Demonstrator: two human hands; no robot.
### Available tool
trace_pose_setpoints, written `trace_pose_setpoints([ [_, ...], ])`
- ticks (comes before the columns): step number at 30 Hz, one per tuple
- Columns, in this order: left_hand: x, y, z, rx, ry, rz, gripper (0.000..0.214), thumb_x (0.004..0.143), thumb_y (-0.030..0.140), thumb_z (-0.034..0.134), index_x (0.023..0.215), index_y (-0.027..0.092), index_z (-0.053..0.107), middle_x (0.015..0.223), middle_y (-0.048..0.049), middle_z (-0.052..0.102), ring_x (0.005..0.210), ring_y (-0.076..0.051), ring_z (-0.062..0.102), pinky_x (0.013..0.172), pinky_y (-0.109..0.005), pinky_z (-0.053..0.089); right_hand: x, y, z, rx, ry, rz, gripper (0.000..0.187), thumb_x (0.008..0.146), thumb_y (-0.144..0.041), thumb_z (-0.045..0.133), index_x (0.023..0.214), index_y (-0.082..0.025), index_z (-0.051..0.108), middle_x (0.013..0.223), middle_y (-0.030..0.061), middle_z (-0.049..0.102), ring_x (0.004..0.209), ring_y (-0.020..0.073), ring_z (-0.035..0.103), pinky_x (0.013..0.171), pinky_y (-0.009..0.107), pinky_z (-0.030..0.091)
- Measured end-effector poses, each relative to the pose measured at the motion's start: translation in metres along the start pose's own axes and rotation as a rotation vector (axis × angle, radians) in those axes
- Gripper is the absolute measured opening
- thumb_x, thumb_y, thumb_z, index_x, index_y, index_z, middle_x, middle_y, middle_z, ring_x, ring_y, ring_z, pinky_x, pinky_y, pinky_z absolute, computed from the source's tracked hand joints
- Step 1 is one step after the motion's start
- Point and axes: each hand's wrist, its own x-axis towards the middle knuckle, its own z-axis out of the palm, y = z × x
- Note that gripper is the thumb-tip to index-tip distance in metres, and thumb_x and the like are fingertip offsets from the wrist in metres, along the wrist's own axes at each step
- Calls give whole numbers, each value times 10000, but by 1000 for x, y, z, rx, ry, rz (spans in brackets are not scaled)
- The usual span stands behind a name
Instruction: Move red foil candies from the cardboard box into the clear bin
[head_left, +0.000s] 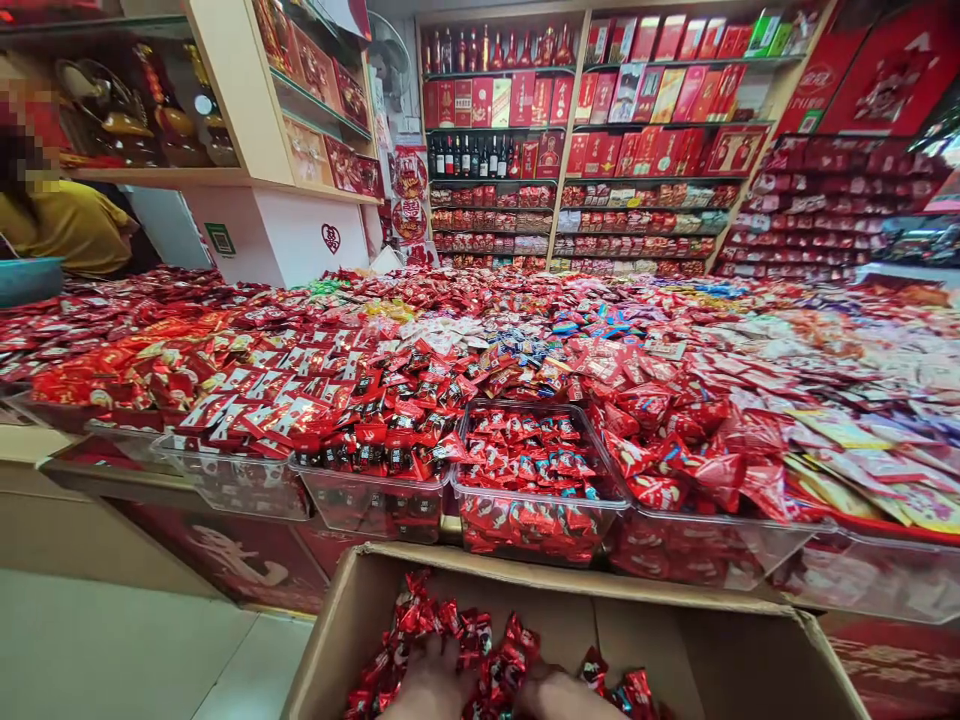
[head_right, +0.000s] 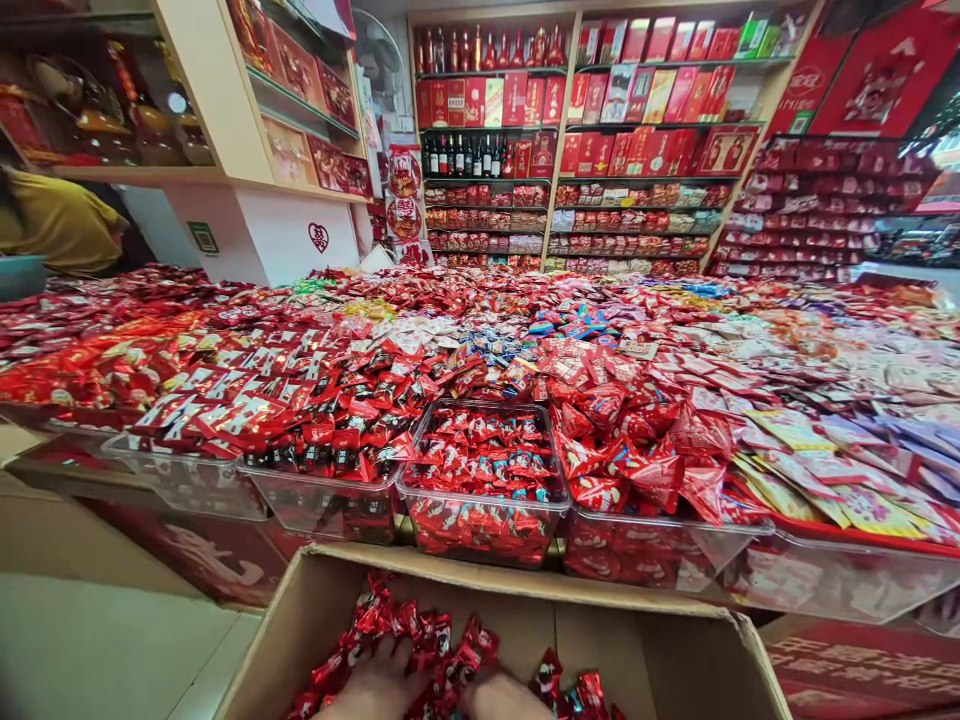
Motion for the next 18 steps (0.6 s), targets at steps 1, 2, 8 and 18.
trace_pose_setpoints([
  [1,0,0,1,-6,13,-17,388,657,234,491,1042,229,537,1166,-169,463,1059,-379,386,761,-507,351,-11,-13,-20,27,-1,-61,207,641,-192,477,728,-291,637,696,1,630,651,145,584,544,202,426],
  [2,1,0,3,-12,21,-34,360,694,224,448,1043,236,536,1176,-156,458,1072,-367,378,773,-508,343,-21,-27,-42,46,24,-109,193,662,-222,472,738,-308,627,696,-31,626,646,118,574,553,184,420],
  [8,5,-2,7,-44,-18,-52,323,684,183,472,981,251,580,1225,-165,406,1108,-375,331,804,-543,290,-18,-59,-167,-161,536,-79,230,744,-218,386,794,-189,609,750,18,616,672,105,525,626,204,381],
  [18,2,-13,5,-134,10,26,306,723,236,416,979,241,583,1203,-162,432,1104,-373,339,795,-524,319,64,-37,-187,-439,-9,220,216,606,-195,475,720,-134,647,651,48,631,539,112,519,419,179,323],
])
